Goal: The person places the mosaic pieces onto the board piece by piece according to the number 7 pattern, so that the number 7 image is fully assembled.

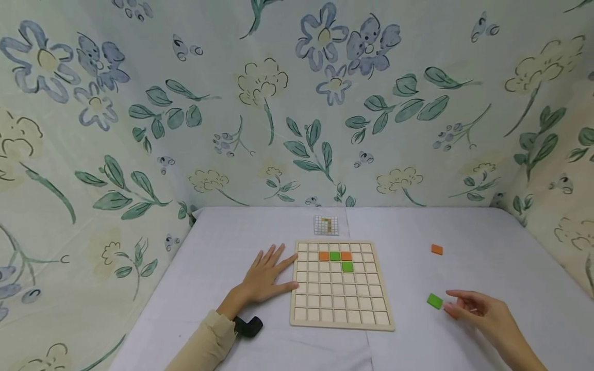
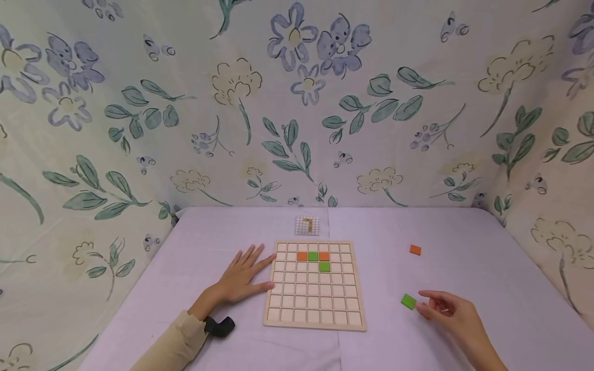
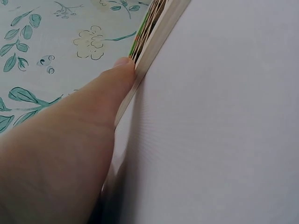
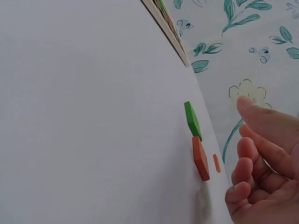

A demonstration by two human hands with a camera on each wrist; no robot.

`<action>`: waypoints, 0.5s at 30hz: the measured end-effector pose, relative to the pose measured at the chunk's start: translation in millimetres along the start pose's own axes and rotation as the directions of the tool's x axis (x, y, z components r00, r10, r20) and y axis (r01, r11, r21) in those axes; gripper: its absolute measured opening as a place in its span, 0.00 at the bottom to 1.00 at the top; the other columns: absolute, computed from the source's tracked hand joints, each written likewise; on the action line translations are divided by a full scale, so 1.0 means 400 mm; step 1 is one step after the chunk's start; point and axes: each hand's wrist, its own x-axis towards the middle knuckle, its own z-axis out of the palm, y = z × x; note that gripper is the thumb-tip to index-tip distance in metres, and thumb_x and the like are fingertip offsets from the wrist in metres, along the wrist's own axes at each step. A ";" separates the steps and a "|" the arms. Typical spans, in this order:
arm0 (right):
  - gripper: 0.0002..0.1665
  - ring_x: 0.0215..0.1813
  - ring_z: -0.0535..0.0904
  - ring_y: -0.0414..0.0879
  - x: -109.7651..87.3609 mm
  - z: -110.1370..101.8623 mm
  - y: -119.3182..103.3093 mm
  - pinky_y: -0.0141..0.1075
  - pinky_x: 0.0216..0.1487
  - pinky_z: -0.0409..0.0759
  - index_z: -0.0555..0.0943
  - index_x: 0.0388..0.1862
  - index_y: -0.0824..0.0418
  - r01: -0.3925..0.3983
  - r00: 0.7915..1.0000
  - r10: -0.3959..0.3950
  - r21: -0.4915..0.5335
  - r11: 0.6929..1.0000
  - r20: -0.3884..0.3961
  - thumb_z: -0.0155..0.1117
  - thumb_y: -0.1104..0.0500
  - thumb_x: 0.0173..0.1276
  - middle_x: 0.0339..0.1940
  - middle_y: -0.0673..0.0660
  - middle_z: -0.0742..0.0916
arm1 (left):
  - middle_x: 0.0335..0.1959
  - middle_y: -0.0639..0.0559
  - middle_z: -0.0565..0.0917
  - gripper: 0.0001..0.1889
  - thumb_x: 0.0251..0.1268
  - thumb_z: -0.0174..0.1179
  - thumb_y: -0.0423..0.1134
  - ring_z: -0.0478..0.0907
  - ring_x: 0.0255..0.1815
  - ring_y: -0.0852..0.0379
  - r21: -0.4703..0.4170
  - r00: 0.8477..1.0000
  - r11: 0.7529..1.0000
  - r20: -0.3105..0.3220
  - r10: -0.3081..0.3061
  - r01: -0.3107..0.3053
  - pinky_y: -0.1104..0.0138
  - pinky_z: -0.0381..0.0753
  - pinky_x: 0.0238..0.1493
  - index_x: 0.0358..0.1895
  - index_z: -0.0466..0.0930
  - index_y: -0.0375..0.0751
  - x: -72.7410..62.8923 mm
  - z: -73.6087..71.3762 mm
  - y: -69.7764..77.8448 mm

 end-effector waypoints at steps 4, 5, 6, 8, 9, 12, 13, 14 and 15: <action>0.39 0.31 0.75 0.39 -0.002 -0.003 0.021 0.30 0.31 0.76 0.78 0.61 0.72 -0.038 0.999 0.038 -0.009 0.999 -0.004 0.70 0.42 0.66 0.35 0.53 0.82 | 0.81 0.43 0.46 0.43 0.65 0.44 0.76 0.38 0.81 0.40 -0.003 1.000 1.000 -0.008 0.006 -0.006 0.41 0.36 0.75 0.80 0.54 0.60 -0.002 -0.001 0.001; 0.39 0.31 0.74 0.39 -0.003 -0.003 0.026 0.30 0.31 0.76 0.78 0.61 0.73 -0.041 0.999 0.041 -0.013 0.999 -0.008 0.71 0.43 0.66 0.35 0.53 0.82 | 0.81 0.43 0.46 0.43 0.65 0.44 0.76 0.38 0.81 0.40 -0.002 1.000 1.000 -0.007 0.006 -0.006 0.41 0.35 0.75 0.80 0.53 0.60 -0.002 -0.002 0.001; 0.38 0.31 0.74 0.39 -0.004 -0.003 0.031 0.31 0.30 0.75 0.78 0.61 0.73 -0.042 0.999 0.042 -0.014 0.999 -0.012 0.71 0.44 0.66 0.35 0.53 0.82 | 0.81 0.43 0.46 0.44 0.65 0.44 0.76 0.38 0.81 0.40 -0.003 1.000 1.000 -0.006 0.005 -0.005 0.41 0.35 0.75 0.80 0.53 0.61 -0.003 -0.003 0.001; 0.37 0.31 0.73 0.39 -0.006 -0.002 0.041 0.31 0.30 0.75 0.77 0.61 0.74 -0.041 0.999 0.041 -0.007 0.999 -0.008 0.71 0.46 0.67 0.35 0.54 0.82 | 0.81 0.44 0.46 0.43 0.65 0.44 0.76 0.38 0.81 0.41 -0.002 1.000 1.000 -0.006 0.003 -0.003 0.41 0.35 0.75 0.80 0.53 0.61 -0.003 -0.003 0.001; 0.36 0.31 0.73 0.39 -0.007 -0.002 0.045 0.31 0.30 0.75 0.77 0.61 0.75 -0.045 0.999 0.045 -0.005 0.999 -0.005 0.71 0.47 0.67 0.35 0.54 0.82 | 0.82 0.44 0.46 0.43 0.65 0.44 0.76 0.37 0.81 0.41 -0.002 1.000 1.000 -0.004 0.002 -0.002 0.41 0.35 0.75 0.80 0.53 0.61 -0.003 -0.004 0.001; 0.35 0.31 0.72 0.40 -0.005 -0.001 0.057 0.32 0.29 0.74 0.76 0.62 0.75 -0.070 0.998 0.070 0.019 0.997 0.006 0.70 0.50 0.68 0.35 0.54 0.82 | 0.82 0.44 0.46 0.43 0.65 0.44 0.76 0.37 0.81 0.42 -0.001 1.000 1.000 -0.003 0.000 0.000 0.42 0.34 0.75 0.80 0.53 0.61 -0.004 -0.004 0.001; 0.34 0.31 0.72 0.41 -0.004 -0.001 0.060 0.32 0.29 0.74 0.76 0.62 0.76 -0.081 0.997 0.080 0.031 0.996 0.008 0.70 0.52 0.68 0.35 0.54 0.82 | 0.82 0.45 0.45 0.44 0.65 0.44 0.76 0.37 0.81 0.42 0.001 1.000 1.000 -0.001 -0.002 0.002 0.42 0.34 0.75 0.80 0.52 0.62 -0.003 -0.003 0.001; 0.34 0.31 0.72 0.41 -0.003 0.000 0.063 0.32 0.29 0.74 0.75 0.62 0.76 -0.097 0.995 0.096 0.047 0.994 0.011 0.70 0.52 0.67 0.35 0.54 0.82 | 0.82 0.45 0.45 0.44 0.65 0.43 0.76 0.37 0.81 0.42 0.002 1.000 1.000 0.002 -0.003 0.003 0.42 0.34 0.75 0.80 0.52 0.62 -0.004 -0.004 0.001; 0.34 0.31 0.72 0.41 -0.002 0.002 0.066 0.32 0.29 0.74 0.76 0.62 0.76 -0.103 0.995 0.103 0.055 0.993 0.006 0.71 0.53 0.67 0.35 0.54 0.82 | 0.82 0.45 0.45 0.44 0.65 0.43 0.76 0.37 0.81 0.43 0.001 1.000 1.000 0.004 -0.003 0.003 0.43 0.34 0.75 0.80 0.52 0.62 -0.003 -0.004 0.001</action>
